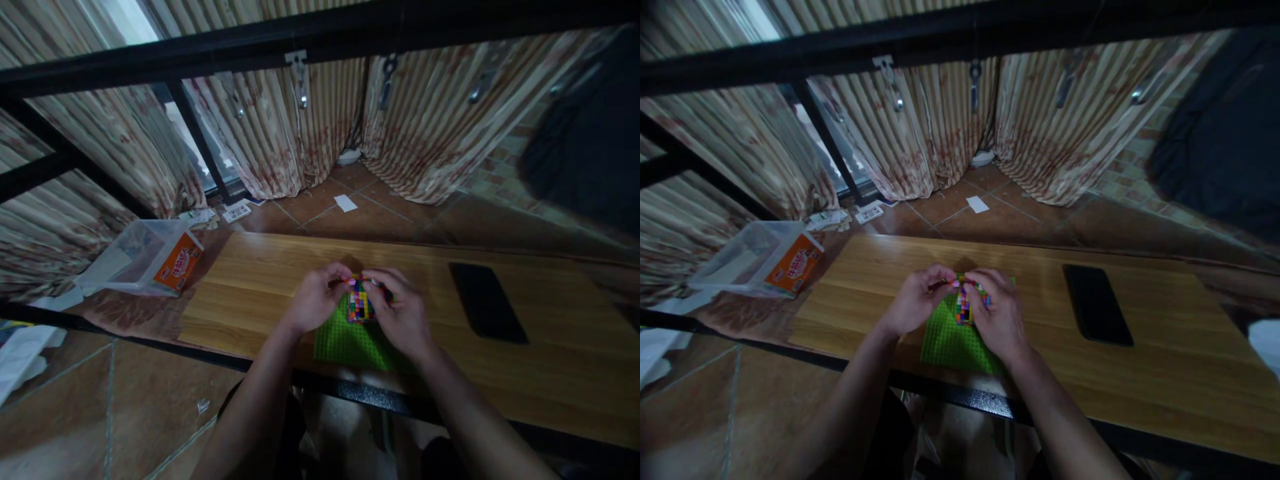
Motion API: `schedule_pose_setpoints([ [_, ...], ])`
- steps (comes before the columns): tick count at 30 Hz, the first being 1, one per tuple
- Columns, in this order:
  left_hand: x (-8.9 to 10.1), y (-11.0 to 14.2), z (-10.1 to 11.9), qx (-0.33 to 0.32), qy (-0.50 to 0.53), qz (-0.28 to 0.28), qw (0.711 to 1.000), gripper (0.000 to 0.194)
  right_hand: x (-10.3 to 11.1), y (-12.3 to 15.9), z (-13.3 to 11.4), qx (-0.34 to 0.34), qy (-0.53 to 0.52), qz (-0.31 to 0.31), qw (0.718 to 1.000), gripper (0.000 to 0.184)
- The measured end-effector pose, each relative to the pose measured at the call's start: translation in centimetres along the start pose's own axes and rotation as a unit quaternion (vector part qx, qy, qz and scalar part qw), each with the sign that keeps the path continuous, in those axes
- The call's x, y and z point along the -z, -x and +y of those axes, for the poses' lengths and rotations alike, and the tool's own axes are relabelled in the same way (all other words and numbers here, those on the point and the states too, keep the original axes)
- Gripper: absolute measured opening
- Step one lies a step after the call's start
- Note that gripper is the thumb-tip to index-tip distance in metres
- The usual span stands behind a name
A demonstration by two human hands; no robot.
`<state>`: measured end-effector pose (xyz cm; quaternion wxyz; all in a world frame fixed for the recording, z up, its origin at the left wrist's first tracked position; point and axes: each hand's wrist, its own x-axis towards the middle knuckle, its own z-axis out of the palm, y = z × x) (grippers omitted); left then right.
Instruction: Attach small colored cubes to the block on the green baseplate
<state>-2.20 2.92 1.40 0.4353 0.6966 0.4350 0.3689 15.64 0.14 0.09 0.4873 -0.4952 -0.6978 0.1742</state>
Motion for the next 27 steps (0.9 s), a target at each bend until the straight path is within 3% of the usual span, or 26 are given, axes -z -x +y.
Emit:
schedule_pose_setpoints([
  [3, -1.0, 0.2, 0.7, -0.013, 0.036, 0.021, 0.999, 0.010, -0.2, 0.2, -0.1, 0.003, 0.009, -0.021, 1.000, 0.019],
  [12, -2.1, 0.4, 0.8, -0.010, 0.028, 0.084, 0.996, 0.012, -0.4, 0.6, 0.6, -0.006, -0.013, 0.006, 1.000, 0.020],
  [19, -2.9, 0.3, 0.8, 0.011, -0.001, 0.121, 0.993, 0.010, -0.3, 0.6, 0.1, 0.029, 0.067, 0.025, 0.997, 0.023],
  [23, -2.3, 0.1, 0.4, 0.033, -0.023, 0.136, 0.990, 0.011, 0.1, 0.3, 0.4, 0.027, 0.094, 0.027, 0.995, 0.024],
  [27, -0.9, 0.1, -0.2, 0.078, -0.109, 0.137, 0.981, 0.015, 0.7, -0.2, 1.2, 0.018, 0.114, 0.028, 0.993, 0.027],
])
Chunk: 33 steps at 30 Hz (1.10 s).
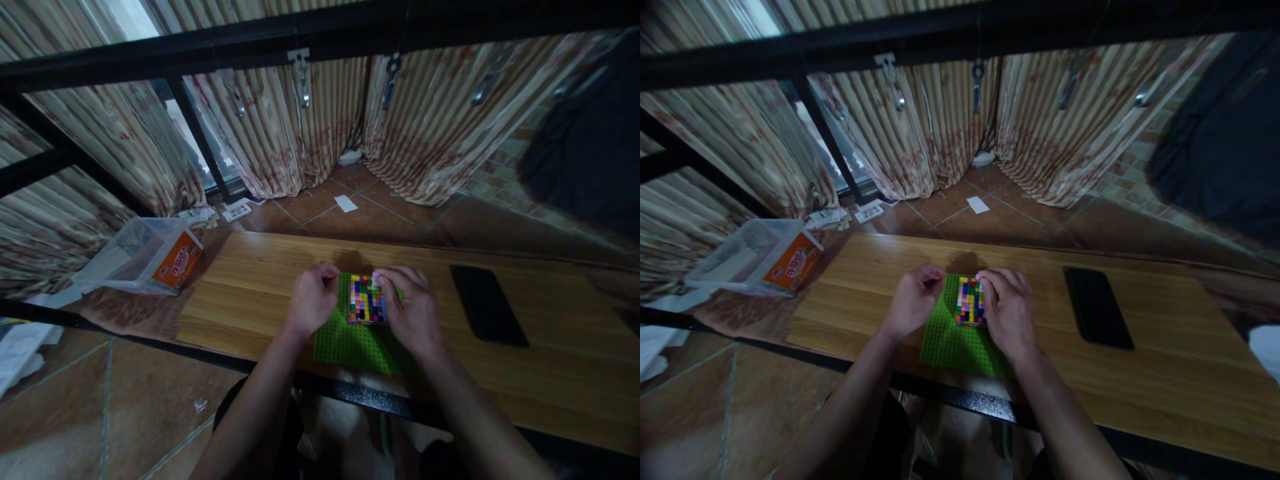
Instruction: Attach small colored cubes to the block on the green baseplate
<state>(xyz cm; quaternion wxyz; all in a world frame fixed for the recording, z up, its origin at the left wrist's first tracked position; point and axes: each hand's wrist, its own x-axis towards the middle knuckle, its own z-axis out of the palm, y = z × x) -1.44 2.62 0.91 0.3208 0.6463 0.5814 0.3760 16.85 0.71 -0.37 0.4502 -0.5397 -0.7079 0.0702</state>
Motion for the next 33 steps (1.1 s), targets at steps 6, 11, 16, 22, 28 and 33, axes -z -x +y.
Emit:
schedule_pose_setpoints([
  [6, 0.0, 0.4, 0.3, -0.016, -0.091, -0.036, 0.995, 0.026, -0.6, -0.2, 0.7, 0.024, 0.031, -0.051, 0.998, 0.026],
  [11, -0.5, 0.7, 0.6, -0.047, -0.068, -0.054, 0.995, 0.029, -1.0, -0.3, 1.0, 0.049, 0.059, -0.072, 0.994, 0.024],
  [16, -0.6, 0.9, 0.9, -0.047, -0.072, -0.090, 0.992, 0.035, -1.1, -0.3, 1.1, 0.055, 0.066, -0.067, 0.994, 0.020],
  [22, -1.0, 1.0, 1.0, -0.061, -0.103, -0.110, 0.987, 0.044, -1.5, -0.2, 1.0, 0.009, 0.008, -0.060, 0.998, 0.018],
  [28, -1.2, 0.9, 0.8, -0.063, -0.108, -0.119, 0.985, 0.044, -1.9, 0.0, 1.0, -0.038, -0.032, -0.050, 0.998, 0.018],
  [33, -1.3, 0.9, 0.6, -0.080, -0.096, -0.115, 0.986, 0.041, -2.0, 0.0, 0.8, -0.041, -0.030, -0.036, 0.998, 0.016],
])
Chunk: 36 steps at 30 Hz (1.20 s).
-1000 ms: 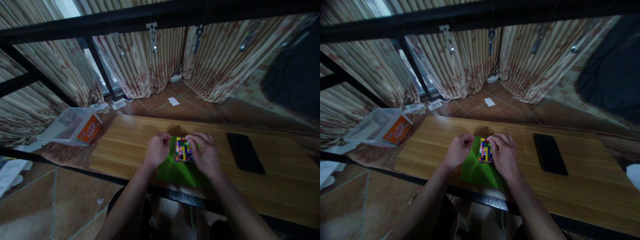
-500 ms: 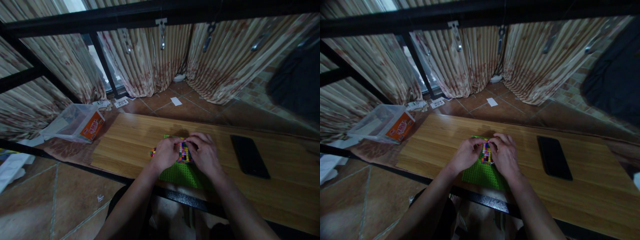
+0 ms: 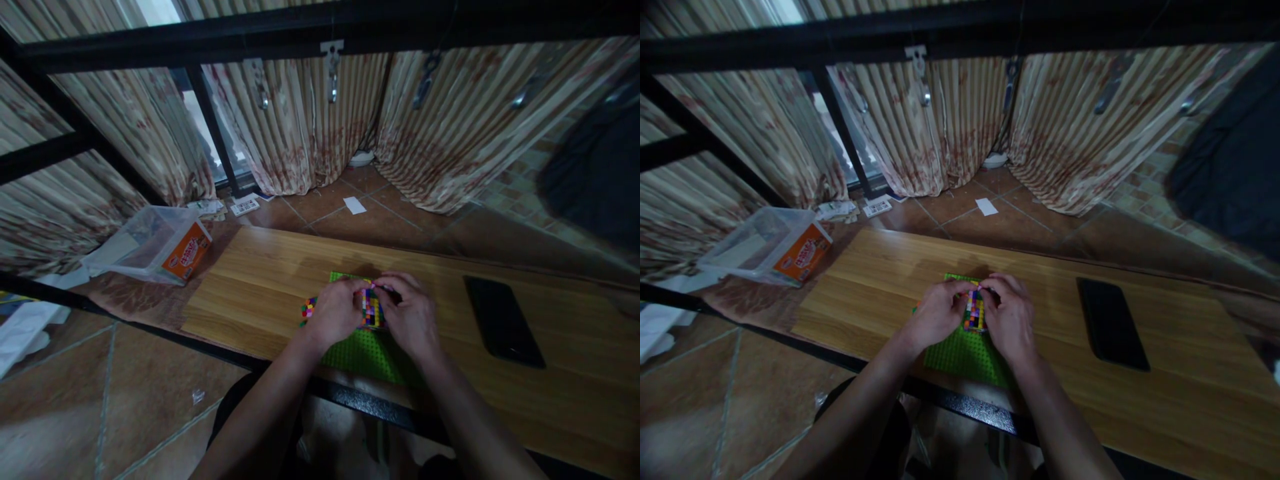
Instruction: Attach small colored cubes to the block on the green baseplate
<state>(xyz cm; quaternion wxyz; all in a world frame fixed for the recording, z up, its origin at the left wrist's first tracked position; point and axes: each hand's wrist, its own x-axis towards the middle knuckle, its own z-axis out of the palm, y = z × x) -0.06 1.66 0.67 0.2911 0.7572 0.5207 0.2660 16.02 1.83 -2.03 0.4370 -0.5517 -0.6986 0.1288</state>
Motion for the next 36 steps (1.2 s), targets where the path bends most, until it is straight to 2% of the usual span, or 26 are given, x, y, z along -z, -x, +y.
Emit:
schedule_pose_setpoints([
  [9, -0.2, 0.1, -0.1, -0.001, -0.018, 0.004, 1.000, 0.038, 0.2, 0.5, 0.6, 0.059, 0.028, 0.003, 0.998, 0.026],
  [16, -0.2, 0.1, -0.1, -0.002, -0.035, 0.000, 0.999, 0.038, 0.3, 0.6, 0.5, 0.079, 0.060, 0.000, 0.995, 0.032],
  [24, 0.5, 0.1, 0.3, 0.013, -0.037, 0.006, 0.999, 0.035, 0.0, 0.7, 0.4, 0.089, 0.073, 0.003, 0.993, 0.031],
  [36, 0.7, -0.2, -0.2, 0.056, 0.057, 0.045, 0.996, 0.032, -0.2, 1.0, 0.2, 0.063, 0.047, 0.004, 0.997, 0.030],
])
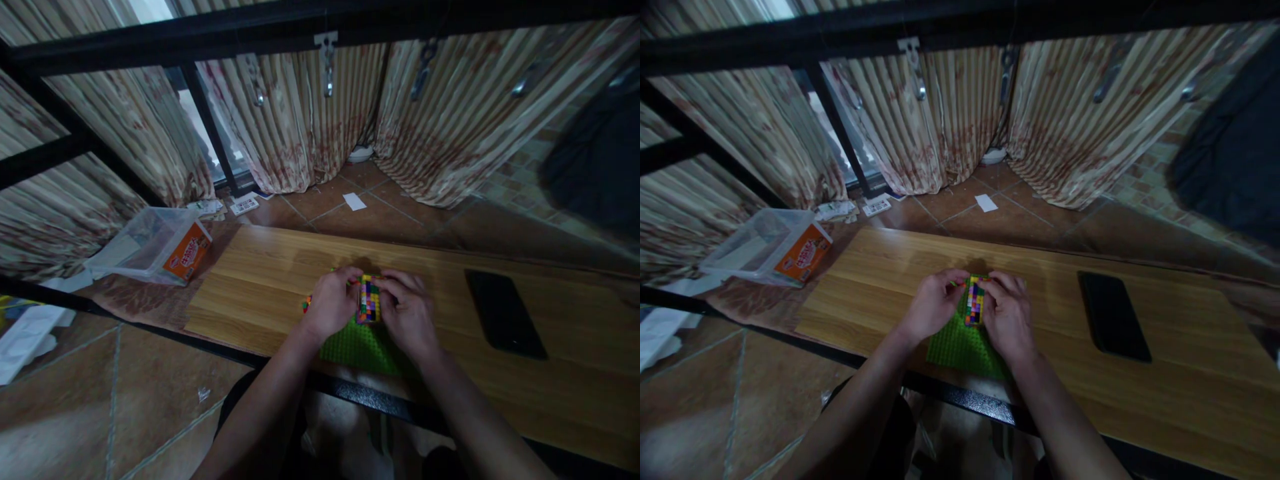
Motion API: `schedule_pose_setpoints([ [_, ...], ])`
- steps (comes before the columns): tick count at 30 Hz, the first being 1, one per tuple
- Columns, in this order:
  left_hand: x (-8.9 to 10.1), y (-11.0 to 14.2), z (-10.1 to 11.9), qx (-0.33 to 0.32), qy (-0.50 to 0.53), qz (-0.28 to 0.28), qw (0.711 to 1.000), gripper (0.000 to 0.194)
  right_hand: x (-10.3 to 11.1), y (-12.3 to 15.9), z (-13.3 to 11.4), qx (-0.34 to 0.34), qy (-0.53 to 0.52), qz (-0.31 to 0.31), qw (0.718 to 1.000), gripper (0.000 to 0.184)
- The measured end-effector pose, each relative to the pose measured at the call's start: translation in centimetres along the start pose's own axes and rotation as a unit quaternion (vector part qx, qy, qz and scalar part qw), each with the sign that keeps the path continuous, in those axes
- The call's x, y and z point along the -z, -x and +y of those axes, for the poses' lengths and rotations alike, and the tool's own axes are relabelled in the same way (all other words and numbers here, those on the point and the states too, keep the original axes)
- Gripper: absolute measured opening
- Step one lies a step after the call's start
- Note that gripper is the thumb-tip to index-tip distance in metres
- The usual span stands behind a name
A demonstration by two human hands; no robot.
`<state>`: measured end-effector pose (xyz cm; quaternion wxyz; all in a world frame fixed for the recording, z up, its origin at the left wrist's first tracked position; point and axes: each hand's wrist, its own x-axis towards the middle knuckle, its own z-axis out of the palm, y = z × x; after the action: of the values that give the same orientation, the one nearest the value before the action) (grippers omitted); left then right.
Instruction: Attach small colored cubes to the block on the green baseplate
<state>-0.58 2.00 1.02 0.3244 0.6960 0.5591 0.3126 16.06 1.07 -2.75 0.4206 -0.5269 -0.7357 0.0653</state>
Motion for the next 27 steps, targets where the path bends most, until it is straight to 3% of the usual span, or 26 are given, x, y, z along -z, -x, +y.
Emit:
schedule_pose_setpoints([
  [9, -0.1, -0.1, -0.4, -0.003, 0.103, -0.026, 0.994, 0.035, 0.7, -0.2, -0.5, 0.001, -0.017, -0.021, 1.000, 0.025],
  [18, -0.8, -0.3, -0.4, 0.022, 0.243, -0.054, 0.968, 0.038, 0.9, -0.2, -0.4, 0.007, -0.066, -0.034, 0.997, 0.022],
  [27, -1.0, -0.4, -0.2, 0.034, 0.282, -0.070, 0.956, 0.041, 1.4, -0.5, -0.6, -0.007, -0.121, -0.046, 0.992, 0.018],
])
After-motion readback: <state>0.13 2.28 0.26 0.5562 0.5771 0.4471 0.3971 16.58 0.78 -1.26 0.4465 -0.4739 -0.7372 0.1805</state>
